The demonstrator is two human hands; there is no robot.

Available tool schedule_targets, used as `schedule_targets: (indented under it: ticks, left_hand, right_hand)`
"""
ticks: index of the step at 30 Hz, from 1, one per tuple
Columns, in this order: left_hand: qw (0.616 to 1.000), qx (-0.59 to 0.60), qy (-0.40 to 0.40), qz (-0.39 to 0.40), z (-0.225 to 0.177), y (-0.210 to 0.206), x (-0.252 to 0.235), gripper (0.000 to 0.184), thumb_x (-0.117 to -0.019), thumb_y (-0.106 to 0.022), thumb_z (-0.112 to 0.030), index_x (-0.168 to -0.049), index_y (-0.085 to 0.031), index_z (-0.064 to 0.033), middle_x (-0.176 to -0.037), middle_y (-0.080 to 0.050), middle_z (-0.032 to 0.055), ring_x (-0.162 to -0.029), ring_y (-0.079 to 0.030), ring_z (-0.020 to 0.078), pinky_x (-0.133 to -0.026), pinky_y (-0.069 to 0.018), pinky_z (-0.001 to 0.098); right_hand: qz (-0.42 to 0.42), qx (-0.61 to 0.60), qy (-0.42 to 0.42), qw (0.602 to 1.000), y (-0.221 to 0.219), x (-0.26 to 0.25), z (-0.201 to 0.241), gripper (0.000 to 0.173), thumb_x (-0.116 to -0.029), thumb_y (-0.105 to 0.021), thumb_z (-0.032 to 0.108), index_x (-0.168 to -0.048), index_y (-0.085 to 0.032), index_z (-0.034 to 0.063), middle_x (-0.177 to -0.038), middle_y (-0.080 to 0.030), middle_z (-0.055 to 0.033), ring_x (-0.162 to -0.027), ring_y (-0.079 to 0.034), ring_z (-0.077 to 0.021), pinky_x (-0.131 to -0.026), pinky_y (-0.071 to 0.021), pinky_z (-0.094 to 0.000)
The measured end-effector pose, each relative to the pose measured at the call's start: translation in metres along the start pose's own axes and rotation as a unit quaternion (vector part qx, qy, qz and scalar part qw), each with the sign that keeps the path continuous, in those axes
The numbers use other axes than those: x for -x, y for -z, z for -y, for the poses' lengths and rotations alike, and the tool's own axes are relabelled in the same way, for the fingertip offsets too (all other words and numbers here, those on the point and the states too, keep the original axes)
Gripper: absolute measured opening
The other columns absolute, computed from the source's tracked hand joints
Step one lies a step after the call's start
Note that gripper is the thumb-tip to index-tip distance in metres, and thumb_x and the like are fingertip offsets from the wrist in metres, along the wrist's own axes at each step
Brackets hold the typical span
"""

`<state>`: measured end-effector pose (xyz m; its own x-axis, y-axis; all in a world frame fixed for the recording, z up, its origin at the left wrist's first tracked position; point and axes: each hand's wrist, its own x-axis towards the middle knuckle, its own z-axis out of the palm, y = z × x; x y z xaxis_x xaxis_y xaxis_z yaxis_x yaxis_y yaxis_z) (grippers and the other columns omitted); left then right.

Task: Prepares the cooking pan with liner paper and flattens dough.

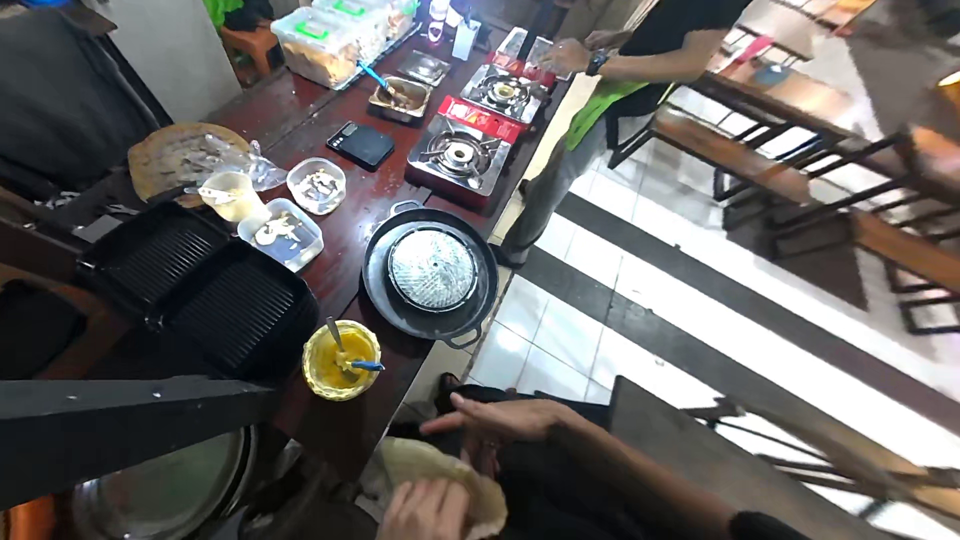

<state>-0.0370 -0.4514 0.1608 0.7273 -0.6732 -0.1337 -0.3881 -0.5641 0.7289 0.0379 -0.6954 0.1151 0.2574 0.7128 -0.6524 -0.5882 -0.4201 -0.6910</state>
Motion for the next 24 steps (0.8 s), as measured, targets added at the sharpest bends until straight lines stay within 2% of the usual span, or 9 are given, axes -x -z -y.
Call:
schedule_targets:
  ticks: [1, 3, 6, 10, 15, 17, 20, 22, 24]
  left_hand:
    - [0.999, -0.034, -0.004, -0.028, -0.008, -0.017, -0.027, 0.015, -0.0901, -0.072, -0.019, -0.102, -0.073, -0.0093, -0.097, -0.074, 0.0093, -0.095, -0.072, 0.0278, -0.087, -0.0578, 0.0480]
    - [0.993, -0.085, -0.003, -0.076, -0.031, -0.041, -0.070, 0.009, -0.0863, -0.073, -0.011, -0.094, -0.075, -0.0087, -0.085, -0.073, 0.0091, -0.083, -0.073, 0.0273, -0.078, -0.0593, 0.0468]
    - [0.988, -0.124, -0.009, -0.089, -0.056, -0.060, -0.112, 0.007, -0.0844, -0.070, -0.006, -0.088, -0.074, -0.0099, -0.078, -0.071, 0.0071, -0.076, -0.072, 0.0249, -0.072, -0.0592, 0.0440]
    - [0.986, -0.127, -0.007, -0.105, -0.061, -0.067, -0.158, 0.011, -0.0831, -0.071, -0.004, -0.085, -0.075, -0.0136, -0.077, -0.072, 0.0042, -0.084, -0.072, 0.0245, -0.071, -0.0571, 0.0417]
    - [0.973, -0.137, -0.012, -0.187, -0.041, -0.092, -0.222, 0.014, -0.0834, -0.069, -0.008, -0.070, -0.070, -0.0137, -0.065, -0.064, 0.0031, -0.072, -0.070, 0.0234, -0.067, -0.0567, 0.0415]
    - [0.968, -0.152, 0.017, -0.200, -0.047, -0.096, -0.244, 0.014, -0.0857, -0.067, -0.010, -0.073, -0.071, -0.0153, -0.068, -0.066, 0.0022, -0.073, -0.070, 0.0219, -0.066, -0.0569, 0.0399]
    - [0.964, -0.120, 0.035, -0.236, -0.049, -0.098, -0.277, 0.012, -0.0868, -0.066, -0.011, -0.077, -0.073, -0.0149, -0.075, -0.068, 0.0040, -0.070, -0.069, 0.0212, -0.063, -0.0581, 0.0362]
    - [0.954, -0.093, 0.037, -0.281, -0.043, -0.099, -0.293, 0.011, -0.0934, -0.066, -0.017, -0.088, -0.075, -0.0154, -0.094, -0.074, 0.0064, -0.084, -0.072, 0.0221, -0.070, -0.0599, 0.0363]
    - [0.932, -0.062, 0.065, -0.350, -0.036, -0.092, -0.301, 0.023, -0.0983, -0.066, -0.039, -0.108, -0.075, -0.0205, -0.116, -0.073, 0.0046, -0.110, -0.067, 0.0213, -0.095, -0.0536, 0.0384]
  right_hand:
    - [-0.036, 0.031, 0.015, 0.999, 0.006, 0.011, 0.003, 0.090, -0.0975, -0.012, 0.078, -0.157, -0.042, 0.0183, -0.115, -0.071, -0.0181, -0.092, -0.072, -0.0277, -0.083, -0.0589, -0.0498]
    - [-0.117, 0.093, 0.015, 0.989, 0.022, 0.033, 0.008, 0.066, -0.1036, -0.043, 0.059, -0.154, -0.044, 0.0166, -0.124, -0.068, -0.0154, -0.103, -0.069, -0.0236, -0.093, -0.0553, -0.0474]
    - [-0.172, 0.166, 0.021, 0.971, 0.052, 0.066, 0.013, 0.069, -0.0955, -0.069, 0.047, -0.151, -0.045, 0.0138, -0.111, -0.073, -0.0119, -0.092, -0.073, -0.0189, -0.085, -0.0602, -0.0423]
    - [-0.161, 0.189, 0.058, 0.967, 0.101, 0.092, 0.012, 0.073, -0.0959, -0.069, 0.047, -0.155, -0.040, 0.0157, -0.113, -0.073, -0.0086, -0.089, -0.073, -0.0145, -0.079, -0.0620, -0.0354]
    - [-0.165, 0.315, 0.123, 0.926, 0.163, 0.082, 0.023, 0.066, -0.0968, -0.068, 0.043, -0.152, -0.046, 0.0139, -0.104, -0.073, -0.0100, -0.085, -0.072, -0.0175, -0.077, -0.0606, -0.0386]
    - [-0.137, 0.355, 0.138, 0.914, 0.189, 0.084, 0.032, 0.065, -0.0975, -0.067, 0.038, -0.152, -0.045, 0.0112, -0.109, -0.072, -0.0136, -0.091, -0.072, -0.0231, -0.082, -0.0603, -0.0448]
    - [-0.103, 0.356, 0.227, 0.901, 0.233, 0.084, 0.038, 0.057, -0.0927, -0.071, 0.020, -0.146, -0.053, 0.0102, -0.132, -0.067, -0.0091, -0.116, -0.066, -0.0170, -0.101, -0.0552, -0.0370]
    - [-0.116, 0.333, 0.284, 0.892, 0.261, 0.077, 0.039, 0.051, -0.0885, -0.069, 0.012, -0.138, -0.060, 0.0081, -0.131, -0.068, -0.0080, -0.116, -0.066, -0.0147, -0.099, -0.0559, -0.0344]
    - [-0.158, 0.316, 0.316, 0.880, 0.286, 0.068, 0.041, 0.042, -0.0904, -0.061, 0.006, -0.132, -0.063, 0.0045, -0.126, -0.069, -0.0087, -0.111, -0.068, -0.0140, -0.095, -0.0577, -0.0336]
